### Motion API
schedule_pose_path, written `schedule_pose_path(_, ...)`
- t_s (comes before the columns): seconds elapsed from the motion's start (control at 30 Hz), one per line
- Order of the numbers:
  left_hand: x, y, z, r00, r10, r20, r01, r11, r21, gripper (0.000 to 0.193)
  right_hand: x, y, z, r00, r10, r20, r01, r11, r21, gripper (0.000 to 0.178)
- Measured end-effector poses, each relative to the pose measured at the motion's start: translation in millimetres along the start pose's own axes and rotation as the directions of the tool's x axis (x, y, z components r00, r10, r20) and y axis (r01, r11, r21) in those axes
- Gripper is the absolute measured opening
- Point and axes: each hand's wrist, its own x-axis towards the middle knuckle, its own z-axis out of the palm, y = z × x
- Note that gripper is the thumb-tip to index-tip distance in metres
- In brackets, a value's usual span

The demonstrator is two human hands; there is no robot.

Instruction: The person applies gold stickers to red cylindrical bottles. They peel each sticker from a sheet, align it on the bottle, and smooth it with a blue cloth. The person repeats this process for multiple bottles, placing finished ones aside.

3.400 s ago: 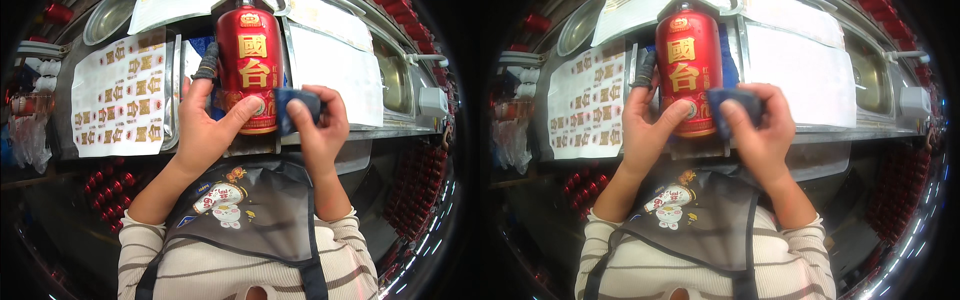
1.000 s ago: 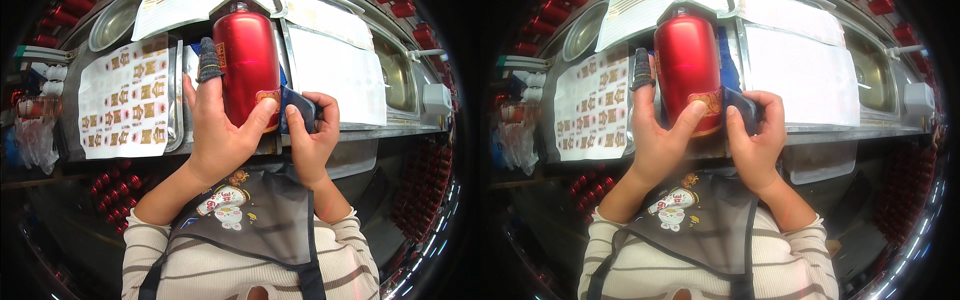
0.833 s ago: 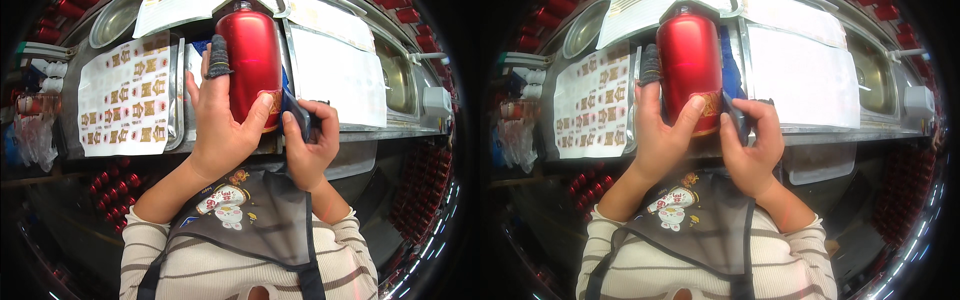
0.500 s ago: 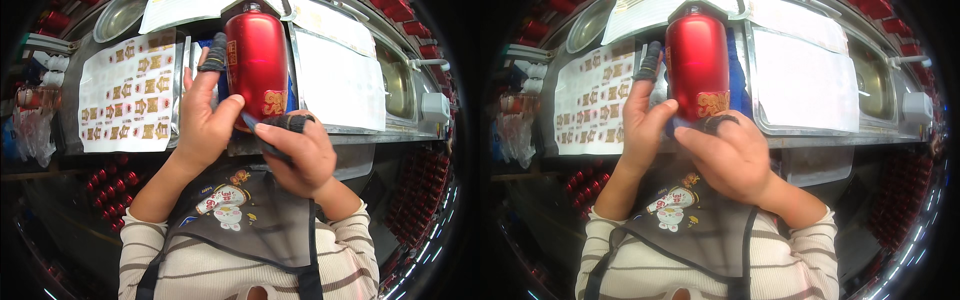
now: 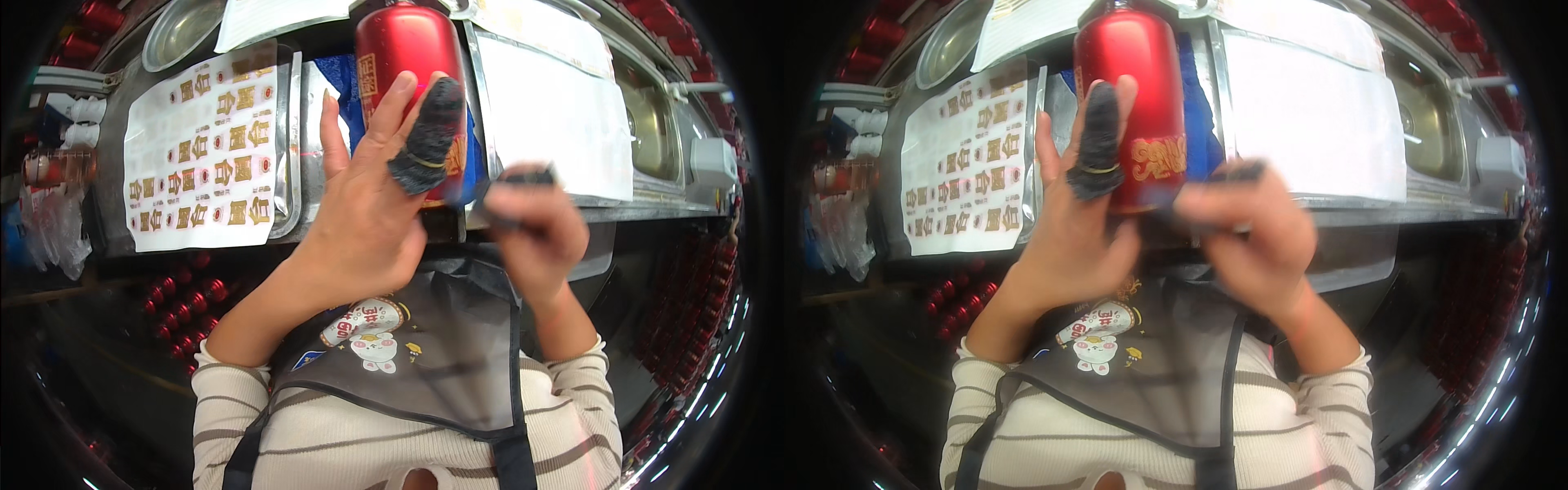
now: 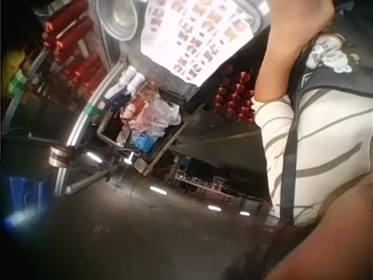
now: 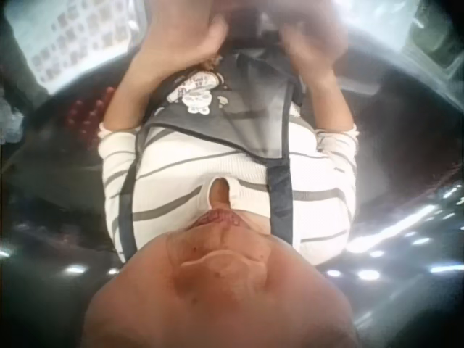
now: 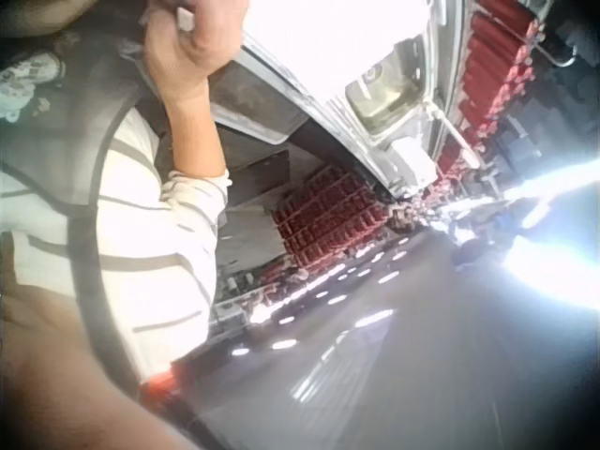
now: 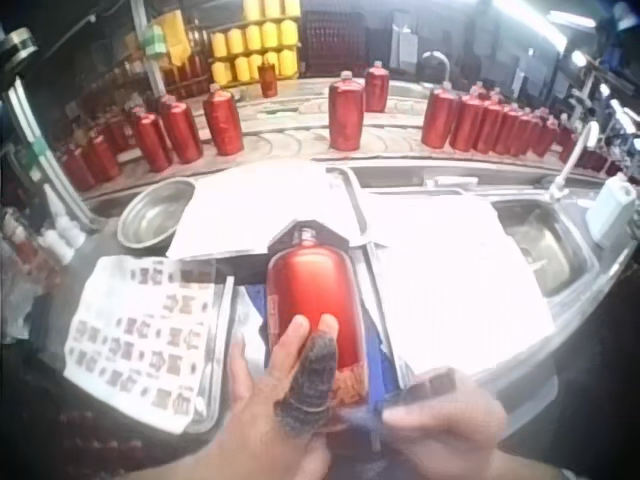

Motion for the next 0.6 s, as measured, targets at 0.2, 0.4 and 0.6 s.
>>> schedule_pose_path(0.2, -2, -10, 25, 0.991, -0.016, -0.132, 0.038, 0.985, 0.171, 0.091, -4, 12, -5, 0.999, -0.033, 0.041, 0.034, 0.999, -0.028, 0.038)
schedule_pose_path(0.4, -24, -27, 32, 0.974, -0.209, -0.088, 0.2, 0.974, -0.103, 0.097, 0, 4, 1, 0.991, 0.02, 0.135, -0.019, 1.0, -0.006, 0.03)
schedule_pose_path(0.6, -27, -35, 26, 0.977, -0.204, -0.058, 0.194, 0.971, -0.137, 0.093, 0, 27, 9, 0.988, -0.028, -0.152, 0.0, 0.984, -0.178, 0.032)
